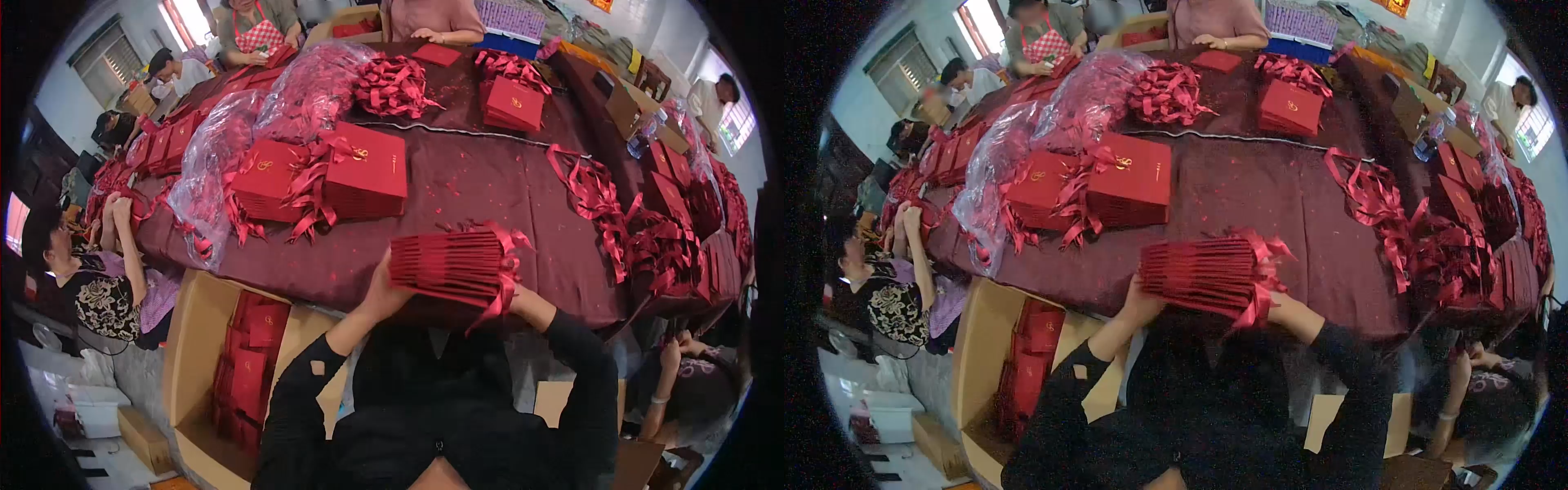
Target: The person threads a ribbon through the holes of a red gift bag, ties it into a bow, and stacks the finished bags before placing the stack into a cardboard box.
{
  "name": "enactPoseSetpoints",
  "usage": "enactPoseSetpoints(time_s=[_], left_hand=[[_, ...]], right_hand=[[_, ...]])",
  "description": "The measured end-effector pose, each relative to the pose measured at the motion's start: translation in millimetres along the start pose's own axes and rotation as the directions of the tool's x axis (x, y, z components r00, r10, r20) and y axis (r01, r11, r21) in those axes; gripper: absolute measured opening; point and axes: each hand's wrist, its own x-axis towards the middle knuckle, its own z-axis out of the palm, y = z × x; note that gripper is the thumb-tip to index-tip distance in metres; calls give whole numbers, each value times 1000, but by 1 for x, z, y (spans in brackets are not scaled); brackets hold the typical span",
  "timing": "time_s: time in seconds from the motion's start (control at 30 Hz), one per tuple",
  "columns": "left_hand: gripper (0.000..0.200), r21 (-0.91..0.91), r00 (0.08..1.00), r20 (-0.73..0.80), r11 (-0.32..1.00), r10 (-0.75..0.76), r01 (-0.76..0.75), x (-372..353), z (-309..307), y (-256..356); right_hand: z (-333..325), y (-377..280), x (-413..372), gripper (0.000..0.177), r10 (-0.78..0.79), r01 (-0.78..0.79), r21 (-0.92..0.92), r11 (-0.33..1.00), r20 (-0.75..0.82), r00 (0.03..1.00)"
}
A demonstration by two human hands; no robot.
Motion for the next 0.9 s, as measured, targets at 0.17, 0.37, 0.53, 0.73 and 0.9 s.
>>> enactPoseSetpoints(time_s=[0.17,0.37,0.53,0.73,0.9], left_hand=[[57,-214,957,67,933,-282,290,5,-17,52],[54,-809,875,104,471,-474,351,-15,-14,35],[57,-921,898,119,290,-424,259,-53,-23,17],[60,-896,926,145,351,-349,272,-62,-31,12],[62,-899,938,224,315,-265,304,-70,-40,6]], right_hand=[[-5,-30,15,46,93,-114,-273,955,-90,992],[-42,-104,0,70,410,-400,238,885,9,912],[-147,-44,-66,55,388,-491,-89,866,-500,774],[-198,34,-137,87,413,-971,-191,141,-881,233],[-182,33,-136,27,296,-632,-548,548,-580,759]])
